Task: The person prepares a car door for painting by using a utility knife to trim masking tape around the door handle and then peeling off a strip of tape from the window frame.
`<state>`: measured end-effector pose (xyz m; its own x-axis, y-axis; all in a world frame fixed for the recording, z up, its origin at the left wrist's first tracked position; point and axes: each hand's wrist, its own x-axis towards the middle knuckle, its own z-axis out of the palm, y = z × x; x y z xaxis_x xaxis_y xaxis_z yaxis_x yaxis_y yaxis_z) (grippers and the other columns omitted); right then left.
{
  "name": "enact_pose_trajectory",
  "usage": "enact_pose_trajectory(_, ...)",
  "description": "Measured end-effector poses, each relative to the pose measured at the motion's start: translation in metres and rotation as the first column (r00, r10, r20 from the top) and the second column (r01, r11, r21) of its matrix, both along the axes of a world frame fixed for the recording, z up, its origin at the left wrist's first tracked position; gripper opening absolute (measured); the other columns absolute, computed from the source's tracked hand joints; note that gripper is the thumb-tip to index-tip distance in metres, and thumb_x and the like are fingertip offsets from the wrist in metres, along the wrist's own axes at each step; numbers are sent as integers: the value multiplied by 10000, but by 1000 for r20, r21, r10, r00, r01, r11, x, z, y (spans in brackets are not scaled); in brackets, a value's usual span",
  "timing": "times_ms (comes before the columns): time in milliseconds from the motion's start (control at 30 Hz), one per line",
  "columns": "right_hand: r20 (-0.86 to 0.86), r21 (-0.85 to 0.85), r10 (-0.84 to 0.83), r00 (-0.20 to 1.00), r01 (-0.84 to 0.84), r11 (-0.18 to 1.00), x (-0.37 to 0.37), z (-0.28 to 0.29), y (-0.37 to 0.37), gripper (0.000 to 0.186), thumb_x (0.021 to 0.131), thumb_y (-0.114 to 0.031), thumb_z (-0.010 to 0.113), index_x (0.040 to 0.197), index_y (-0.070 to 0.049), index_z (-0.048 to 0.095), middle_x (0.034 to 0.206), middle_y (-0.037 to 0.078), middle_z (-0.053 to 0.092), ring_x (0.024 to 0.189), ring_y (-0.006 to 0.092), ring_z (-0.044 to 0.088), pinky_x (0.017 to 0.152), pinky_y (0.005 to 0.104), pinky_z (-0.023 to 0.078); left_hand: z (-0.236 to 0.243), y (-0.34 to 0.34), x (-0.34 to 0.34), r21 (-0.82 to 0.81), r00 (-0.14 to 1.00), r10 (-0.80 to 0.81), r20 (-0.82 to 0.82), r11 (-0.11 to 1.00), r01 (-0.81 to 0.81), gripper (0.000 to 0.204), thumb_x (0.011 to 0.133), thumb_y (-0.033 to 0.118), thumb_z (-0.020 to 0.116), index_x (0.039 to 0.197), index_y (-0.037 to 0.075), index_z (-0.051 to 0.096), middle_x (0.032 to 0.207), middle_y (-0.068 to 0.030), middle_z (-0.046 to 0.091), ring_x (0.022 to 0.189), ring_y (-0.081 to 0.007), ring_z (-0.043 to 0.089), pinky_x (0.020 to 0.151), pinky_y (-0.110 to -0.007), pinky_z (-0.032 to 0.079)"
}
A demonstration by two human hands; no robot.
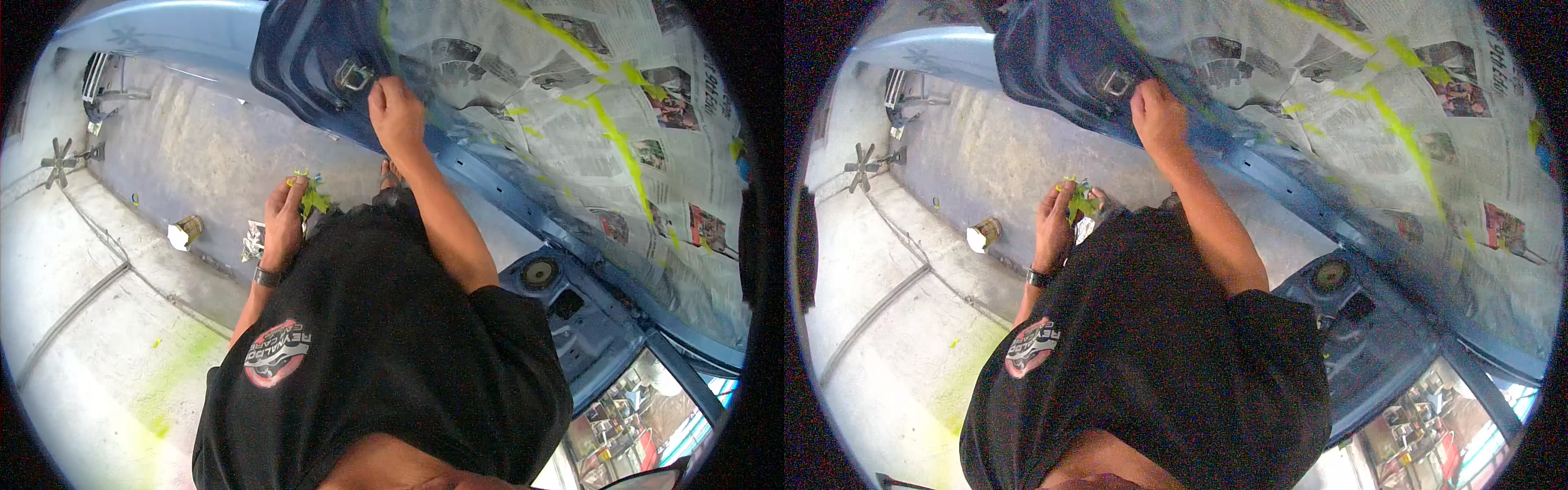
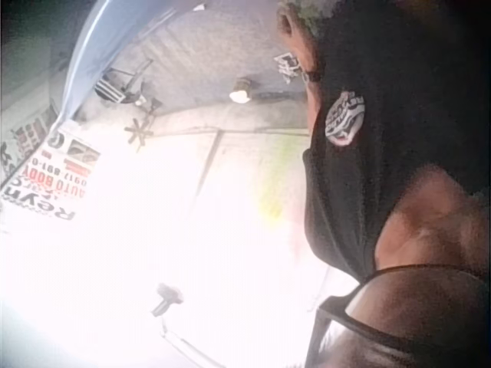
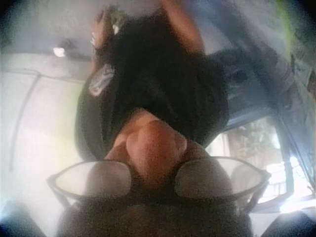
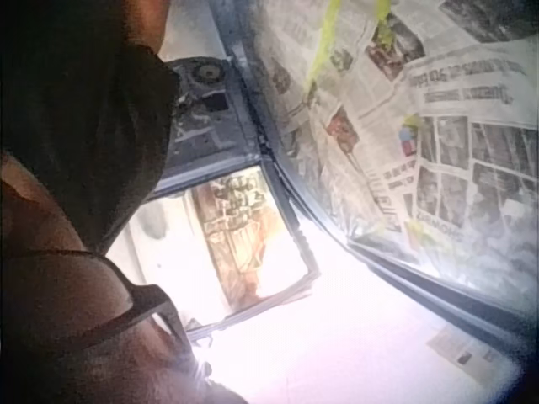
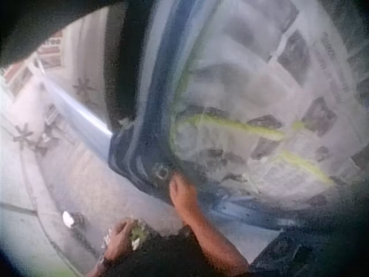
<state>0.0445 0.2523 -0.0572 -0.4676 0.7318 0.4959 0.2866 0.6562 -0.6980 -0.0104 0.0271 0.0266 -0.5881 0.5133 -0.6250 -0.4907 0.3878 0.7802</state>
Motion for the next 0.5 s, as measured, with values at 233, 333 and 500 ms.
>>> enact_pose_trajectory(233, -97, -214, 33, 995, -53, 975, 10, 18, 1, 156, 875, -146, 662, 968, -26, 624, 734, 153, 644, 610, 299, 631, 553, 373, 478, -7, -4, 3, 63, 991, 109, 71, 991, -114, 277, 978, 269, 557, 1014, 1, 615, 883, -34, 634, 780, -108, 609, 703, -250, 488)
enact_pose_trajectory(333, -90, -261, 133, 987, -152, 953, 11, 15, 7, 167, 879, -162, 656, 982, -31, 648, 714, 152, 646, 609, 296, 637, 554, 369, 485, -2, -1, 4, 46, 994, 98, 58, 994, -101, 281, 977, 269, 560, 1023, -2, 613, 886, -39, 636, 785, -115, 617, 705, -255, 493)
enact_pose_trajectory(500, -94, -422, 207, 974, -227, 878, 15, 18, 21, 158, 882, -175, 641, 955, -39, 676, 723, 170, 646, 628, 318, 651, 561, 375, 494, -3, -1, 5, 46, 993, 99, 57, 994, -102, 274, 977, 266, 560, 1024, 1, 612, 886, -40, 635, 784, -118, 617, 710, -258, 495)
